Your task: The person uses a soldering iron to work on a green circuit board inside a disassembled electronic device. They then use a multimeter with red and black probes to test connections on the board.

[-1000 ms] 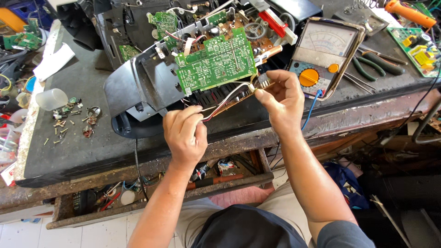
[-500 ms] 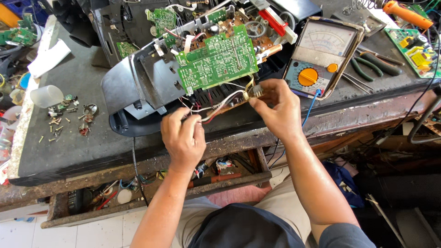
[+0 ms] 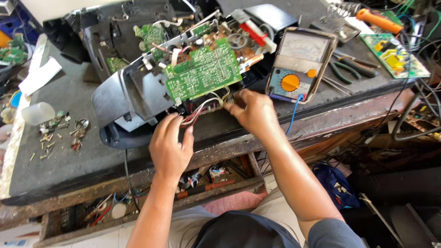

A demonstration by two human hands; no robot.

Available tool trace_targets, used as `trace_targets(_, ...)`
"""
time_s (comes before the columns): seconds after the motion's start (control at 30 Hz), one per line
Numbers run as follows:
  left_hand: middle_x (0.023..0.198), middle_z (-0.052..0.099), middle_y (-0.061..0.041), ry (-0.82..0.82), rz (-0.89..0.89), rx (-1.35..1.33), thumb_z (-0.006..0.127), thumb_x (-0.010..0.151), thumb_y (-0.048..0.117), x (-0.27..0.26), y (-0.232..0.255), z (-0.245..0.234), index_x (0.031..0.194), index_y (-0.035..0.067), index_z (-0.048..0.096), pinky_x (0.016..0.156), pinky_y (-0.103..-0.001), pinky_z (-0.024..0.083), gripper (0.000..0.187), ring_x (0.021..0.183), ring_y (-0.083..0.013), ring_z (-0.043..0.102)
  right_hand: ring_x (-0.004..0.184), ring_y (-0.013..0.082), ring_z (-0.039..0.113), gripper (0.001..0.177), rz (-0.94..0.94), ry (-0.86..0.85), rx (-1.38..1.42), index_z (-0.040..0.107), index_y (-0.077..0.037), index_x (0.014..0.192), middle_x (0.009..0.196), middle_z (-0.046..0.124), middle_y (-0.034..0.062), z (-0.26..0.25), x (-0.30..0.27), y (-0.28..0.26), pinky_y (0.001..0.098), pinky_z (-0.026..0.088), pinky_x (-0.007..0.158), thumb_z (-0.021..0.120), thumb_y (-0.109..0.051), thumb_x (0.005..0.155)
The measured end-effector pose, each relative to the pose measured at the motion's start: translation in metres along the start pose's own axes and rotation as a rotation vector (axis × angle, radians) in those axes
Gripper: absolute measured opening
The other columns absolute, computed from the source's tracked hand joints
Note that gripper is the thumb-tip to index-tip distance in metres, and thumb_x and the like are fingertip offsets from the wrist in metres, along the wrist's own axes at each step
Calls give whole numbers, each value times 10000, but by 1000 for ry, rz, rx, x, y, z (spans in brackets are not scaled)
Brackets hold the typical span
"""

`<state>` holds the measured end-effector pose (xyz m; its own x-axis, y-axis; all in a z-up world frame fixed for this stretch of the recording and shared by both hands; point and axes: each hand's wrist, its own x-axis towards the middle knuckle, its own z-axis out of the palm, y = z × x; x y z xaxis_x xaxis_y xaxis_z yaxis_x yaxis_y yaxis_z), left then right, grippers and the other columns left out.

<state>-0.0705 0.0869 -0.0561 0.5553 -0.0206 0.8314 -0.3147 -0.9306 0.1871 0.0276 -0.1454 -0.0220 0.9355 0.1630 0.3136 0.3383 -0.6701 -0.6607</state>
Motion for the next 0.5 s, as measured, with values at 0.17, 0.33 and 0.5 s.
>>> trace_targets(0.17,1225,699,-242,179,95,-128,722,936,66,-11,6,-40,1140,-18,731,821,-444,579,221,934,-331,700,892,439,755,540,-53,-86,12,740,-47,1243,1041,770,203,-23,-25,4,556,605,831,829,-418,860)
trace_targets(0.33,964,717,-288,143,32,-243,647,1002,14,-47,-4,-81,1003,-123,670,765,-468,593,139,840,-392,715,814,152,688,196,-300,-76,303,728,-55,984,929,748,54,-74,-82,19,296,537,772,699,-248,994)
trace_targets(0.5,1224,593,-317,131,60,49,642,1054,115,-100,-24,-114,1122,-112,629,979,-585,494,238,1127,-466,560,719,129,721,260,-105,-903,121,793,-165,925,801,791,-9,-60,-135,104,320,540,672,724,-415,930)
